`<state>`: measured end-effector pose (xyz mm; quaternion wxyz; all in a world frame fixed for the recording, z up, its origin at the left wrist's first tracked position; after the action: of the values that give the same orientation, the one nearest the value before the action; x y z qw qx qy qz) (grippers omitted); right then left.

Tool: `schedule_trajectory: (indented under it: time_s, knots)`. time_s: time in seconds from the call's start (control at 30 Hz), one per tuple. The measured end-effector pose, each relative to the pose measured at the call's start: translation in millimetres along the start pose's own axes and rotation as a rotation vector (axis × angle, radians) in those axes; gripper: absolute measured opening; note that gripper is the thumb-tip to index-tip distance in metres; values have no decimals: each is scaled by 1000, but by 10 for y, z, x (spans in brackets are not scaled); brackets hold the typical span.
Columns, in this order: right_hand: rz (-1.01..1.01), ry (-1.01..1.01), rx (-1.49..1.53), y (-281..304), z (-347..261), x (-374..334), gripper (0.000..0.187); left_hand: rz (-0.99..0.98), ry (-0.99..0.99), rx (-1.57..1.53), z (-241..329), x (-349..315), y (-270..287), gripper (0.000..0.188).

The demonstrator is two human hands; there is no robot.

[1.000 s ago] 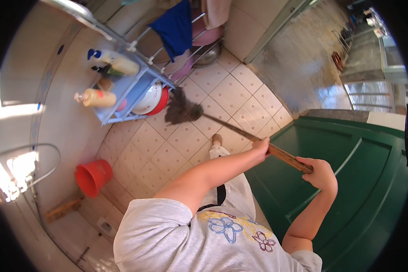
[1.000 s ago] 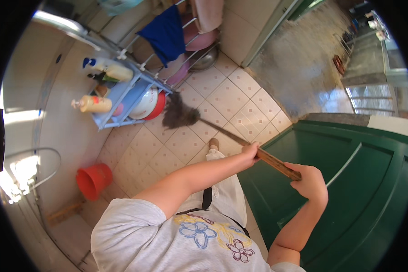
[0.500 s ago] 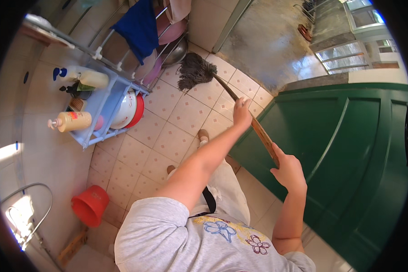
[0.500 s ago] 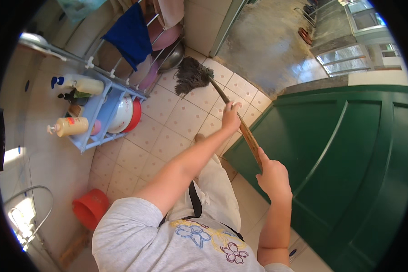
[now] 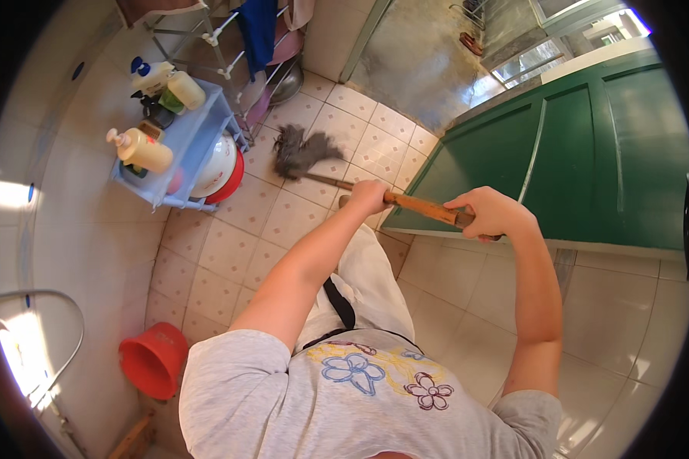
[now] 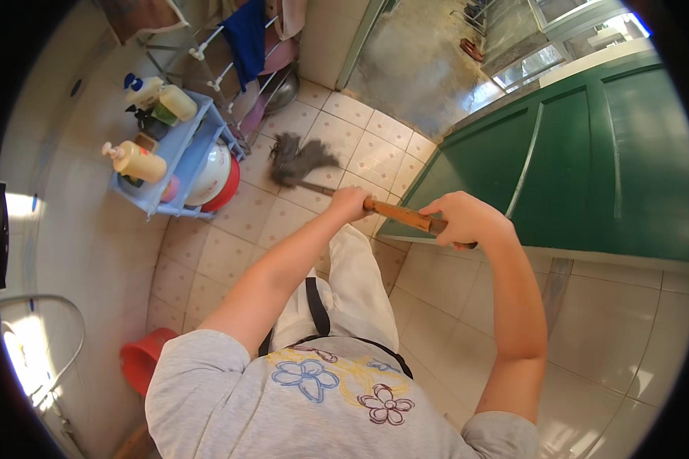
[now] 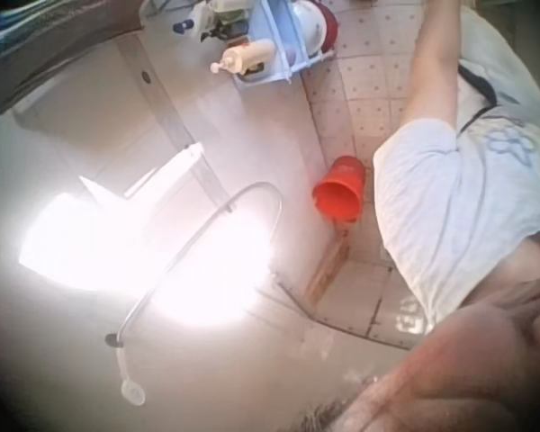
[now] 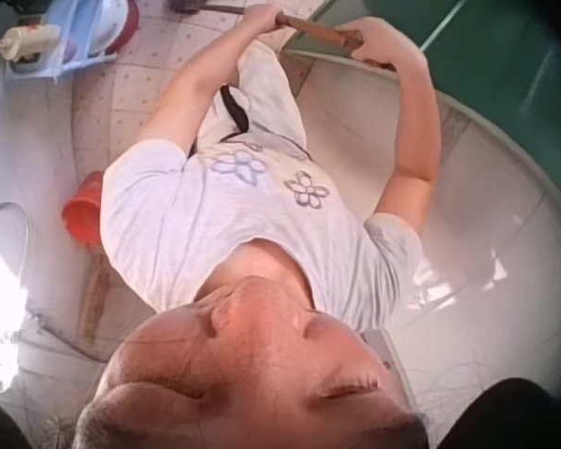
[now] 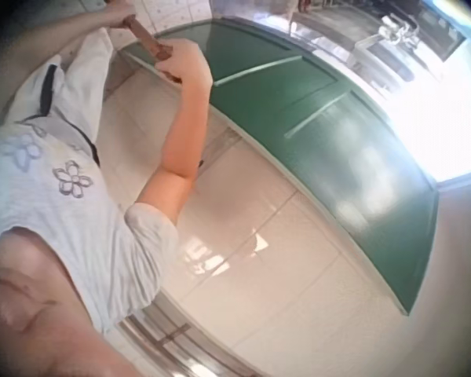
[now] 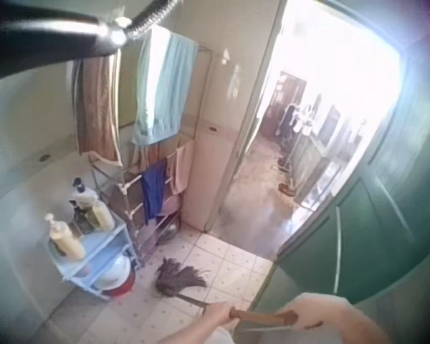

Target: The person mops the floor with a traditional string mop, moving through a semi-outdoor area, a tiled bathroom, and a room with stacked sacks. The person navigates around buckets, plants, and shoes while sweeping the mop across the floor.

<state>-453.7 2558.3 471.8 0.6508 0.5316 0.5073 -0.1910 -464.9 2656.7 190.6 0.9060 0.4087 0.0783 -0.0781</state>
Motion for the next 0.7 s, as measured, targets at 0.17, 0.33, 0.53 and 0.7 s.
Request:
schedule_trajectory:
  time_s: [0.17, 0.33, 0.53, 0.7]
  knots:
    - [148, 121, -676, -583, -260, 294, 45, -56, 45, 45, -157, -865, -237, 25]
    - [241, 277, -977, -852, -715, 633, 26, -114, 347, 30, -455, -1490, -173, 30]
    - [282, 636, -913, -1487, -614, 1539, 10, -208, 563, -46, -1044, -1876, -1177, 27]
    - [211, 695, -864, -1615, -765, 2035, 11, -222, 727, -138, -1323, -1922, -1485, 18]
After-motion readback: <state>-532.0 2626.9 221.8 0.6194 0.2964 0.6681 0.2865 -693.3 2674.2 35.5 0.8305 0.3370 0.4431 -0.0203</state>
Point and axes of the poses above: each hand's wrist, its own x-axis towards the middle knuckle, its own y-axis out of the back of the hand, z = x × y, the point moved 5 cm from there along x, towards the middle knuckle, and after that the axes turned 3 degrees about -z, right-handed, at the moved point
